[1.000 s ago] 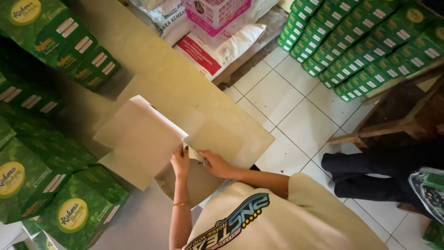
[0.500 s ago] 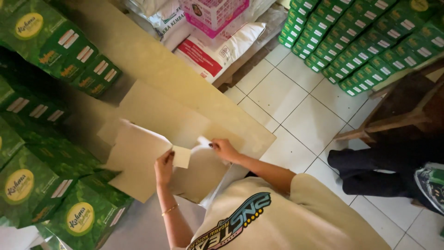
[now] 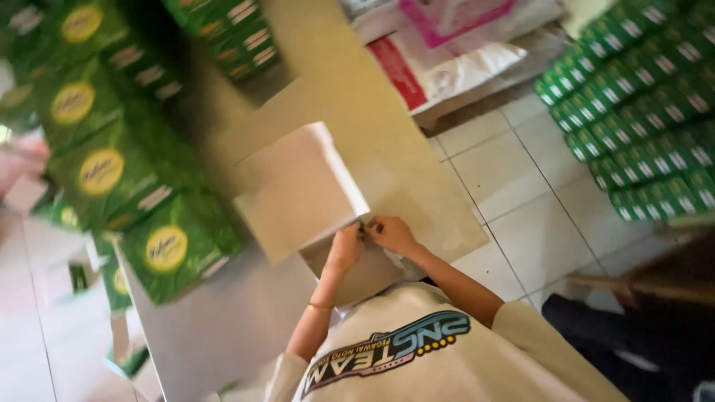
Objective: The person folds flat cardboard sheets into open boxes on a metal table, pressing creases and tucking side flaps, then places green product boxes into the folded cartons. They repeat the folding cycle with additional flat sheets, setting finished boxes aside.
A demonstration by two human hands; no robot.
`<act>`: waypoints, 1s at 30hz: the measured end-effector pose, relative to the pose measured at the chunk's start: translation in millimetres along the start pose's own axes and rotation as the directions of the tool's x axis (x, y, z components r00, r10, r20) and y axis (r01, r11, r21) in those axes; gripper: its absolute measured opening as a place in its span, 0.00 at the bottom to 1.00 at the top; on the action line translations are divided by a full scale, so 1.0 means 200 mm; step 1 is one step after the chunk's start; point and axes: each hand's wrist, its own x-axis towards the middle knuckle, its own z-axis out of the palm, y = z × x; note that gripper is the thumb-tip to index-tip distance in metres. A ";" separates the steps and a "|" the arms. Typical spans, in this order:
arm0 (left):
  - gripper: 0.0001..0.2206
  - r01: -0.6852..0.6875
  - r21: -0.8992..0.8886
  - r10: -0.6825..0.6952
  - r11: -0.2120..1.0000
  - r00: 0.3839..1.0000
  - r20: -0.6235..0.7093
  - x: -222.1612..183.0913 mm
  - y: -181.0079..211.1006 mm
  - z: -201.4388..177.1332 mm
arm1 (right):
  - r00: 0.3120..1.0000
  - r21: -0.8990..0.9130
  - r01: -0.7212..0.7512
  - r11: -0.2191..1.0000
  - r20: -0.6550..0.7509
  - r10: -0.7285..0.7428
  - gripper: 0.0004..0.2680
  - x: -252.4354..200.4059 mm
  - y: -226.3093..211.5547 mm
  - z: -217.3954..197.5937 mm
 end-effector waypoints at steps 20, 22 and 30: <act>0.08 -0.076 -0.186 0.064 0.980 0.995 -0.071 0.02 0.11 -0.18 | 0.990 -0.121 0.129 0.984 -0.044 -0.135 0.10 0.23 0.29 0.12; 0.09 -0.079 -0.237 0.059 0.968 0.994 -0.093 0.00 0.26 -0.33 | 0.971 0.148 0.126 0.981 -0.221 -0.091 0.08 0.20 0.31 0.15; 0.17 -0.071 -0.054 0.068 0.996 0.996 -0.054 -0.06 0.17 -0.06 | 0.976 0.367 0.092 0.926 -0.219 -0.010 0.09 0.09 0.27 0.21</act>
